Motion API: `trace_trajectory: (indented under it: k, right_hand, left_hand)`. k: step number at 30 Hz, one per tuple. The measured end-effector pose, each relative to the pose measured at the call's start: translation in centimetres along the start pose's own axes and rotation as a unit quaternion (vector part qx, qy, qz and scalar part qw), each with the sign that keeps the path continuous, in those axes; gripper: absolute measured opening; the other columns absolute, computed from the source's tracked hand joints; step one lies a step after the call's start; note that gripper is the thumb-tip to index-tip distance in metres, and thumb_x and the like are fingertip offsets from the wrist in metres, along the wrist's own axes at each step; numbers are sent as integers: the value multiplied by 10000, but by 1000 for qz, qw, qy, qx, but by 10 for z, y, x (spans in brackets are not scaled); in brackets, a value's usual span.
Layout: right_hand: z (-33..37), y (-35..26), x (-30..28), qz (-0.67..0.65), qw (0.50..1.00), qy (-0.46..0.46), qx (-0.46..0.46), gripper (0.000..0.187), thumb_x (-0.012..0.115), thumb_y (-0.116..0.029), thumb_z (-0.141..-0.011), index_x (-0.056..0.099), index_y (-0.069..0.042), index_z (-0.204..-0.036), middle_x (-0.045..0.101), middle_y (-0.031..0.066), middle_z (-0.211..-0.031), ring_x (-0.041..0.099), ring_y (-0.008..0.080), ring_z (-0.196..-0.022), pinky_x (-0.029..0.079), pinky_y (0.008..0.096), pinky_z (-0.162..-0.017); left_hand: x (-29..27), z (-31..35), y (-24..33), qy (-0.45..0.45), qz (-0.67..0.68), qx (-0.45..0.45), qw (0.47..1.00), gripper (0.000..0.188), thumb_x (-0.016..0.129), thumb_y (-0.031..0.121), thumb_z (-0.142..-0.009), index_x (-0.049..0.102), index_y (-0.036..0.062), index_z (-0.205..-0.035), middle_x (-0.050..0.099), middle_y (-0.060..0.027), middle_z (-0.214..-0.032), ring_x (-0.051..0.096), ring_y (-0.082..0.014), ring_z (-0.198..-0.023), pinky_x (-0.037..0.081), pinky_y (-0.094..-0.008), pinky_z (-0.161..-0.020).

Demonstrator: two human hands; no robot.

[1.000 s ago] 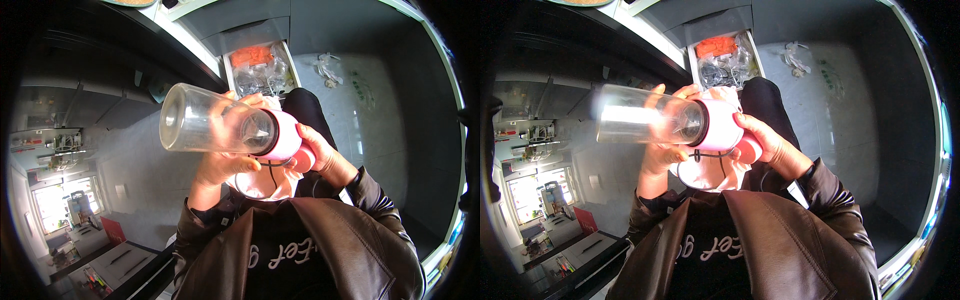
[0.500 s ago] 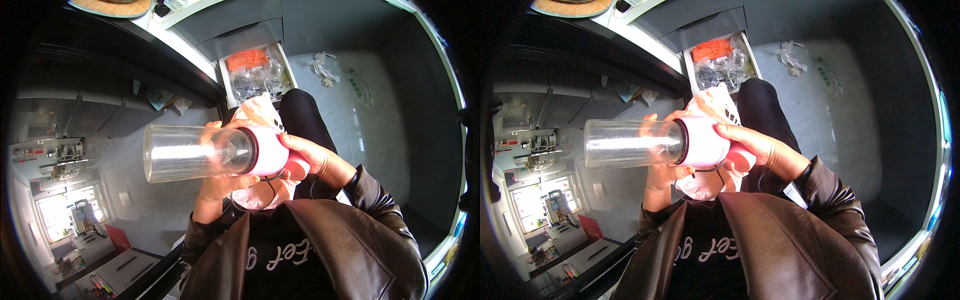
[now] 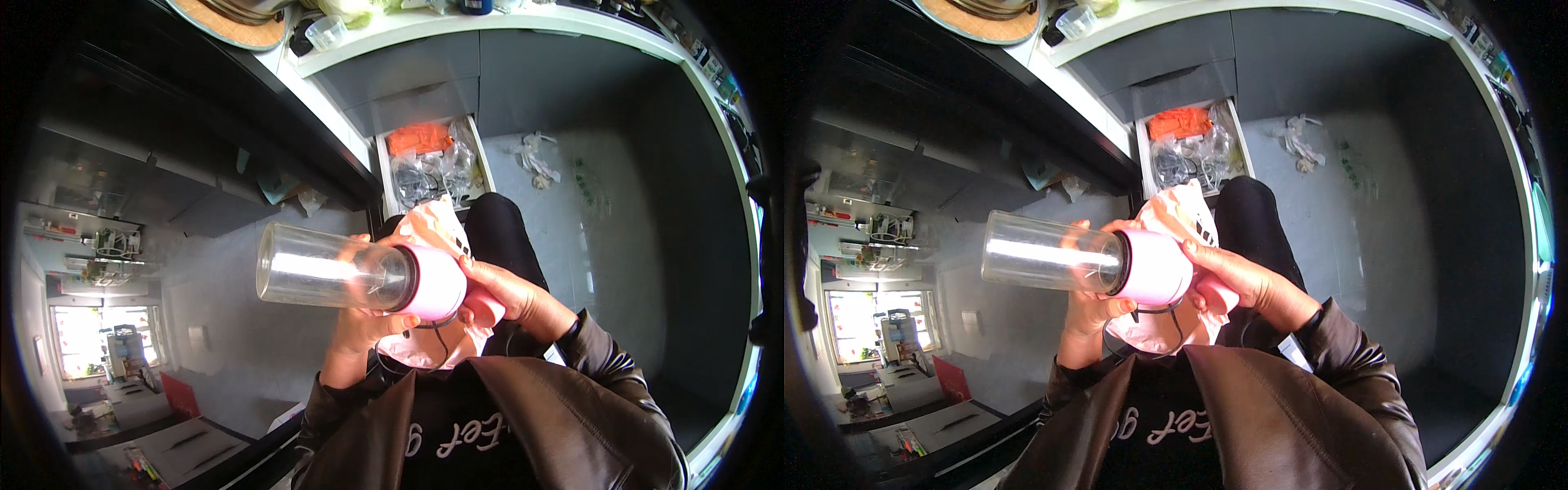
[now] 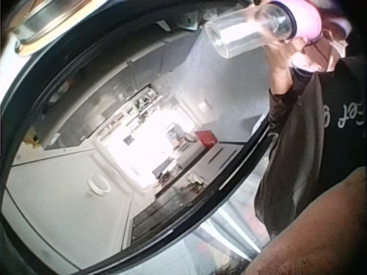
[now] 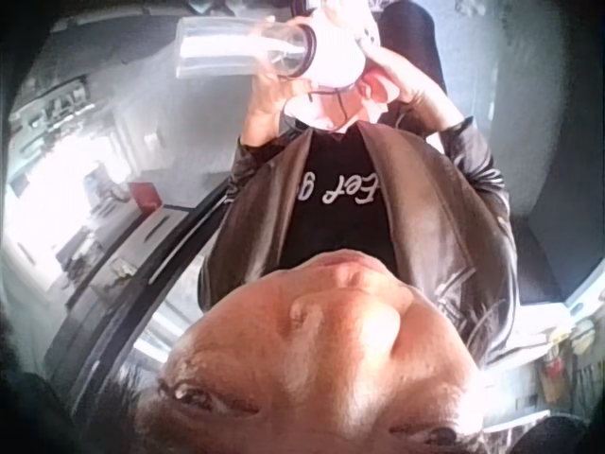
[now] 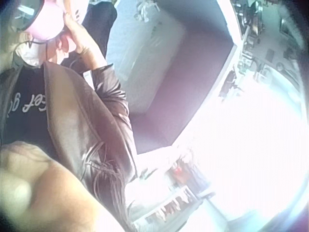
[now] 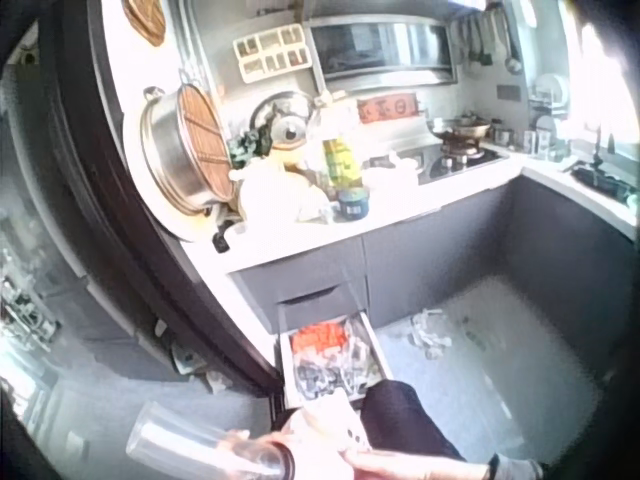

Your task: The person assembles a portable blender by attaching a blade cap to a clear cup, then connecting a pink motor base. They repeatedly attach and detach the base to check the fit, then place the assembled unit into a small orange bag.

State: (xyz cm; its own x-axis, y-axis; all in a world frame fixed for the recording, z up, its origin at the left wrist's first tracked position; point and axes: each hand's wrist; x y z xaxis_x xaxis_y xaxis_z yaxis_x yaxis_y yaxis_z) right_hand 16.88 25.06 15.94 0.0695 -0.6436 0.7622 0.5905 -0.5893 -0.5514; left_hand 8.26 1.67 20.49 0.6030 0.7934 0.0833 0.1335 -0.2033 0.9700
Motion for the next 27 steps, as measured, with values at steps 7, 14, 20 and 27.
trace_trajectory:
  k: [7,14,20,27]
  right_hand:
    - [4,1,7,-3,1000,11,3,701,569,-654,-1017,610,5,-1250,662,116,-806,622,157,-598,537,278,-518]
    - [5,-2,5,-1,1000,8,7,692,623,-596,-1011,580,16,-1332,706,143,-941,662,197,-642,569,297,-590]
    - [8,-5,12,23,999,19,-37,618,576,-524,-1067,553,-20,-1425,685,82,-888,607,128,-612,524,257,-544]
    - [12,-19,10,39,995,25,-85,643,583,-505,-1062,549,11,-1444,721,95,-993,605,117,-612,511,248,-552]
  left_hand:
    - [3,7,5,-2,109,-20,994,1223,990,202,-693,149,95,-1573,442,-215,-1523,511,-295,-1357,493,-433,-1098]
    - [3,11,8,8,116,-35,993,1201,993,190,-681,181,84,-1559,476,-192,-1489,513,-284,-1358,478,-423,-1114]
    - [0,11,6,-1,91,-25,996,1184,997,215,-682,203,49,-1545,499,-175,-1473,520,-264,-1343,462,-413,-1117]
    - [4,12,5,13,113,-16,993,1221,999,209,-685,187,113,-1592,507,-188,-1468,551,-279,-1305,514,-430,-1066]
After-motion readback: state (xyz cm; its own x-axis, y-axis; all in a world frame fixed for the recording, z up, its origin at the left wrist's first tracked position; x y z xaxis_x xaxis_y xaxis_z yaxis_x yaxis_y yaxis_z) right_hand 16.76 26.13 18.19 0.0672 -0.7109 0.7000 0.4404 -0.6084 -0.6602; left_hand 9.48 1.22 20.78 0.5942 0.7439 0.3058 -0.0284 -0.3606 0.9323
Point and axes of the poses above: each hand's wrist, its own z-axis away from the middle knuckle, its own x-axis out of the palm, y = z × x
